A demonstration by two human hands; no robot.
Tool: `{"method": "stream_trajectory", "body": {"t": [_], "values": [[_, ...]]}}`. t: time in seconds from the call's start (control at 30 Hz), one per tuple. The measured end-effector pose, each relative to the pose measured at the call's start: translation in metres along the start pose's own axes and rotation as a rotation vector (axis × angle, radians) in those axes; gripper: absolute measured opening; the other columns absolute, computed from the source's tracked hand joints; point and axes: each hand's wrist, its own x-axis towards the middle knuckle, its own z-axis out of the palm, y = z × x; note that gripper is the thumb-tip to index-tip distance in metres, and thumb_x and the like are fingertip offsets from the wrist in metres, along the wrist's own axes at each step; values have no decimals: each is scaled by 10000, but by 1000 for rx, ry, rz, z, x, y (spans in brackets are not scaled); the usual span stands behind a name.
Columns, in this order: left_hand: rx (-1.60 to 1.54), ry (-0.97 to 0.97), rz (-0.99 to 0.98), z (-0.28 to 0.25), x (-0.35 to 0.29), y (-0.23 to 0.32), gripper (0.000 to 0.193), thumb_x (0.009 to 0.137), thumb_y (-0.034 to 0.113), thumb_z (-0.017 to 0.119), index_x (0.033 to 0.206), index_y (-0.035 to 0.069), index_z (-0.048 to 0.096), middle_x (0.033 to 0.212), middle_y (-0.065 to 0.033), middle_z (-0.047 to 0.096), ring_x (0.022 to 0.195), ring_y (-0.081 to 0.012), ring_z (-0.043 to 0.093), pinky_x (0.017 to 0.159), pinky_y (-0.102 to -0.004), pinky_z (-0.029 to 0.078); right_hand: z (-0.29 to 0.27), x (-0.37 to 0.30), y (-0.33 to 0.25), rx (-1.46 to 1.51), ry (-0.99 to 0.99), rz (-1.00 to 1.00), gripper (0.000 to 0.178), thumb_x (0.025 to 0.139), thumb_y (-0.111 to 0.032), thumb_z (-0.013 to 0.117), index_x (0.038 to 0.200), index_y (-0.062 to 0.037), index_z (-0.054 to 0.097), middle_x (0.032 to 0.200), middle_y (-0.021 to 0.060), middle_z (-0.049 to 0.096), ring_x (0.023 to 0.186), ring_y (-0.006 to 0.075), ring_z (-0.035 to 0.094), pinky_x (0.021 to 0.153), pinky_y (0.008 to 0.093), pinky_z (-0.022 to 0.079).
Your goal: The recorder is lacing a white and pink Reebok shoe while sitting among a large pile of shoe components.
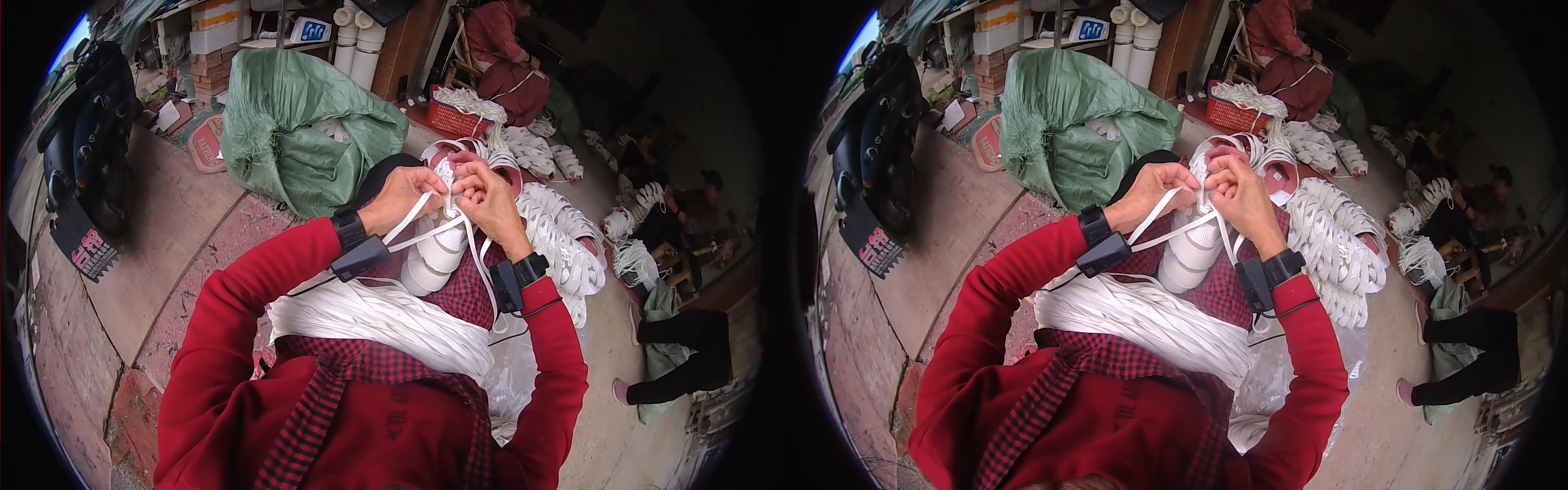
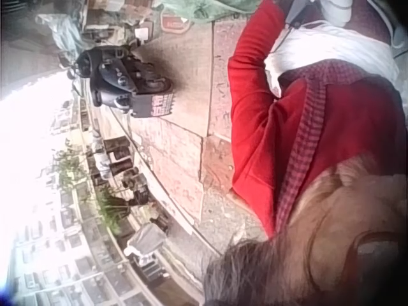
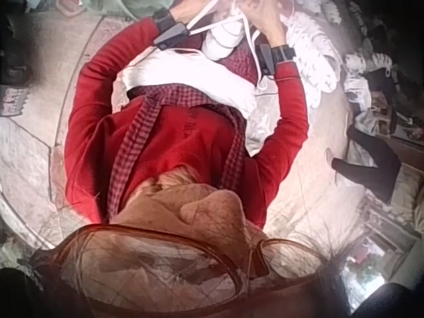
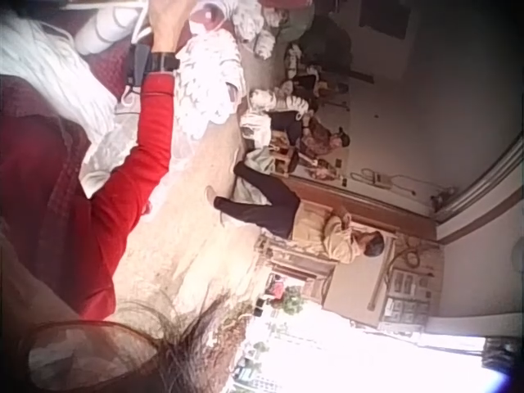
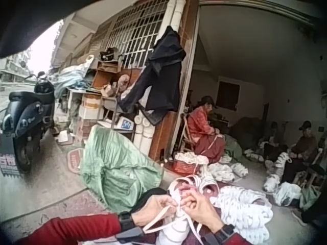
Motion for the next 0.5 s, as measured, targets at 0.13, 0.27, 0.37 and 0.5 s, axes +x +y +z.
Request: {"method": "stream_trajectory", "body": {"t": [0.13,0.27,0.37,0.5], "values": [[373,-72,65,-5,3,16,90,810,-12,672,880,17,623,722,5,630,679,-20,569,595,-206,476,5,-2,1,44,20,-2,473,735,76,594,1192,-48,600,886,31,686,695,62,536,653,200,460],[596,-154,345,-10,9,20,122,788,-27,656,897,19,627,738,-39,638,690,-111,590,603,-263,481,10,0,-4,-151,-29,-126,532,751,65,595,1268,-52,547,884,53,680,742,100,557,703,235,470],[825,-308,616,-7,14,26,209,745,-66,604,935,13,636,836,-213,647,795,-421,623,699,-425,501,5,0,-7,-68,-82,-105,546,740,69,602,1265,-36,499,937,122,716,815,180,673,766,311,519],[1036,-506,682,-13,33,50,83,764,13,633,847,19,634,749,-155,633,727,-353,638,641,-416,470,6,4,-8,-108,-92,-81,545,747,35,631,1269,-34,490,883,91,699,831,173,673,786,306,508]]}}
